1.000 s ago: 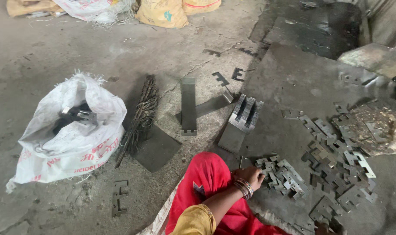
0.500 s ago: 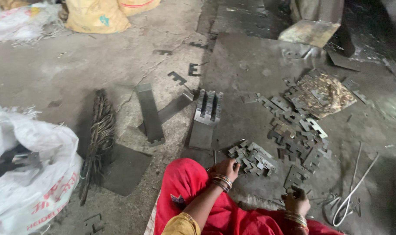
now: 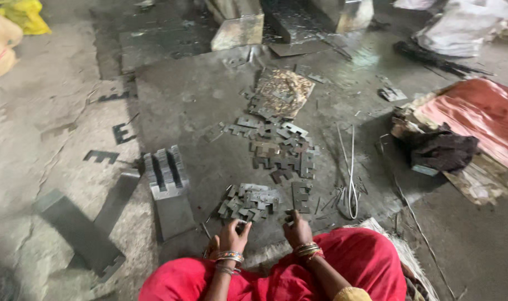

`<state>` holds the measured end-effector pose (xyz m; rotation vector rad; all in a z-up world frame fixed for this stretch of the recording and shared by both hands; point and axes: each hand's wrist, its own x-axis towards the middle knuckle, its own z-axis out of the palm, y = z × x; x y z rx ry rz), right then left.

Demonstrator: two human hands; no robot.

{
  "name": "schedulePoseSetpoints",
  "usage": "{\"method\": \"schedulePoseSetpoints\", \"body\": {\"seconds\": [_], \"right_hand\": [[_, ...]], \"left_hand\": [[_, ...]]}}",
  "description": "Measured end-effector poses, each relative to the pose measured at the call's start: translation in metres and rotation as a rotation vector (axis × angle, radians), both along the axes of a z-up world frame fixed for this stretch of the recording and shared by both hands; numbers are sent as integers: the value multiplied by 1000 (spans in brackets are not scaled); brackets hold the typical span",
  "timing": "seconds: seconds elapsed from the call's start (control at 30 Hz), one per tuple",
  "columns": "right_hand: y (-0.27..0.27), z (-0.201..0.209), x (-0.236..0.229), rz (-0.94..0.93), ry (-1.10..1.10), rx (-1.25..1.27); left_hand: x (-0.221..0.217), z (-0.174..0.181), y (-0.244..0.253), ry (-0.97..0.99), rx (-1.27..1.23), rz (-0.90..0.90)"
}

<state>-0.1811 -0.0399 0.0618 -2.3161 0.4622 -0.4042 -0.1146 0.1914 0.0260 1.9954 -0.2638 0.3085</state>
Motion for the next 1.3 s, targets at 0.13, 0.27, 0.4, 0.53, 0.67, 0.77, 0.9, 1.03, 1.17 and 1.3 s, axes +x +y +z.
{"method": "schedulePoseSetpoints", "body": {"seconds": [0.13,0.27,0.4,0.53,0.67,0.77,0.9,1.03,1.17,1.3], "right_hand": [[19,33,-8,135,-27,4],[27,56,-17,267,5,-48],[27,64,-18,342,56,-70],[27,61,-19,403,51,-56],[26,58,-18,435,97,-68],[23,55,-18,460,96,-36],[21,52,-16,498,97,11],[18,49,-16,490,107,9],[17,47,-17,507,92,1],[16,45,-16,497,103,-9]], "left_hand": [[-13,26,-4,259,-26,-175],[-16,42,0,173,-98,-331],[-18,46,2,225,-111,-387],[-23,44,-1,255,-109,-409],[-23,42,-1,307,-24,-403],[-20,36,0,353,-85,-492],[-15,28,4,389,-163,-532],[-13,28,5,373,-205,-577],[-14,32,7,369,-203,-570],[-14,35,8,375,-163,-565]]}}
